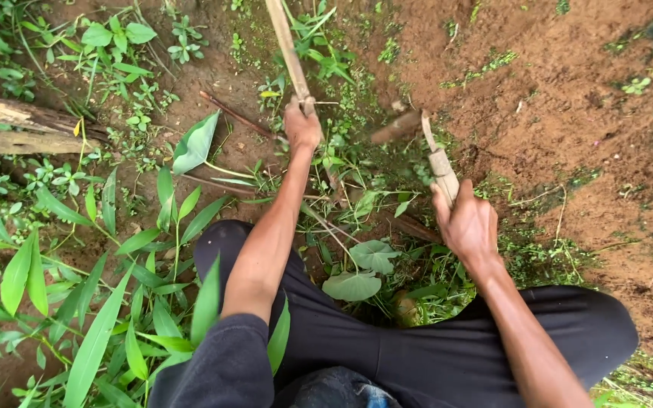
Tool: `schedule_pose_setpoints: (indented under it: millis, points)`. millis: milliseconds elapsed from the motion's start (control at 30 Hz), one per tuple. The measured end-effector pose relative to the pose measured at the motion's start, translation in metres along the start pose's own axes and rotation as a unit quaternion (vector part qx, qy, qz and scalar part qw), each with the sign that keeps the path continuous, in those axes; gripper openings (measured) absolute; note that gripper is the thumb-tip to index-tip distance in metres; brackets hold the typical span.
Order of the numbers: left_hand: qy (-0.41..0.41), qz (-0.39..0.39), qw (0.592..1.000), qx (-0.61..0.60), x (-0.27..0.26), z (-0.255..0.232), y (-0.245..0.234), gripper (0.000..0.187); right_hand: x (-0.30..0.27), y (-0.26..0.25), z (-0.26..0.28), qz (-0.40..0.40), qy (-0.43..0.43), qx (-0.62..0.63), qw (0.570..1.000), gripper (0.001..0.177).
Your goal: The person uses a hoe to loosen the soil and uproot weeds in a garden patch. They repeatedly strike the ground with the tool and pull out the loosened plants by hand, clearing the area of unwanted vegetation.
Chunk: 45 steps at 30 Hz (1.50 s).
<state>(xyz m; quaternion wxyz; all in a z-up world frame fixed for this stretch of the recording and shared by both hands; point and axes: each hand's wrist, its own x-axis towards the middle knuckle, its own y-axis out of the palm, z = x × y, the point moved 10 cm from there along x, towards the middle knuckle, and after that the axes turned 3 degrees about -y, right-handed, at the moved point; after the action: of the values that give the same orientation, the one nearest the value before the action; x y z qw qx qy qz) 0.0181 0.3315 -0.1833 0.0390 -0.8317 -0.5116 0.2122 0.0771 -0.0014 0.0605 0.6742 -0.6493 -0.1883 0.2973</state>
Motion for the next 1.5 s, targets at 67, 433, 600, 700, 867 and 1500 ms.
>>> schedule_pose_setpoints:
  millis: [67, 433, 600, 700, 867, 1500]
  points:
    - [-0.023, -0.007, 0.999, -0.036, -0.02, -0.008, -0.01, 0.036, 0.002, -0.02, 0.01, -0.078, -0.006, 0.123, 0.989, 0.042]
    - [-0.045, -0.032, 0.998, 0.017, -0.015, 0.006, 0.009, 0.032, -0.036, 0.02, -0.041, -0.102, 0.028, 0.016, 0.994, 0.048]
    - [-0.036, -0.074, 0.996, 0.041, -0.021, 0.009, 0.006, 0.034, -0.073, 0.075, -0.083, -0.001, 0.114, 0.0, 0.994, 0.052]
    - [-0.019, -0.074, 0.997, -0.003, -0.021, 0.004, 0.012, 0.031, -0.055, 0.074, -0.061, -0.012, 0.122, 0.099, 0.988, 0.046]
    - [-0.051, -0.075, 0.983, -0.161, -0.035, -0.013, -0.015, 0.049, 0.002, 0.025, 0.02, -0.12, -0.012, 0.27, 0.955, 0.034]
    - [-0.032, -0.028, 0.997, -0.07, -0.007, 0.05, -0.012, 0.062, 0.114, 0.055, 0.133, -0.1, -0.088, 0.024, 0.991, 0.057]
